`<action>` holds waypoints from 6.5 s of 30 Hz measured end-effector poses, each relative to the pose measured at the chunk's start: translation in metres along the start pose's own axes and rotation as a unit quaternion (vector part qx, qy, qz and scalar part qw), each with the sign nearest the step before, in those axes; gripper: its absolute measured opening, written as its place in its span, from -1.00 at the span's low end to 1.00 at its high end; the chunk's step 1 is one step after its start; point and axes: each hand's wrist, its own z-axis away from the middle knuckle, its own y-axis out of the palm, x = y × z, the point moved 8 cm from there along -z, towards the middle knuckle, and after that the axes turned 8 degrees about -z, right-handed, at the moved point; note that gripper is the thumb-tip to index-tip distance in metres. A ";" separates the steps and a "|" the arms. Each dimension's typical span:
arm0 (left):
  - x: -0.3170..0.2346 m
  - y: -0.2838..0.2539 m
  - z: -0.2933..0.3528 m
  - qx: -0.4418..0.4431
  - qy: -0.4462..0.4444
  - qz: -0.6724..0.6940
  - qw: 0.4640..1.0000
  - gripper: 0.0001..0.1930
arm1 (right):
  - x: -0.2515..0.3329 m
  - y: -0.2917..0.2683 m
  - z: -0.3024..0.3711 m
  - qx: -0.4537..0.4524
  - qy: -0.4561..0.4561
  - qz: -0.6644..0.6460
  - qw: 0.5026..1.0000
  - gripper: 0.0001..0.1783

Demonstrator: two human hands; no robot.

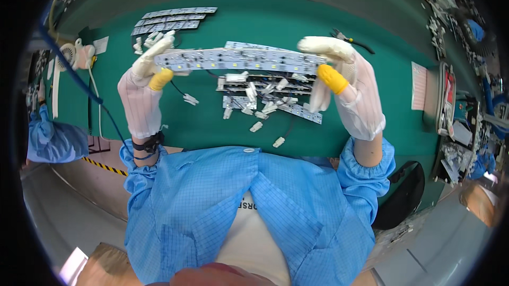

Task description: Assemble and inspect electronic circuit board strips at a manual assembly station.

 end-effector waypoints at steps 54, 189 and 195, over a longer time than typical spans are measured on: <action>0.103 -0.037 -0.111 -0.025 -0.087 -0.067 0.994 -0.78 | -0.010 -0.034 0.014 0.043 -0.042 -0.028 0.998 -0.33; -0.017 0.022 0.007 0.027 -0.063 -0.040 0.997 -0.51 | 0.004 -0.019 0.015 0.034 -0.051 -0.059 0.996 -0.04; -0.010 0.026 0.004 0.013 -0.050 -0.107 0.993 -0.45 | 0.008 -0.021 0.015 0.073 -0.064 -0.045 0.994 -0.38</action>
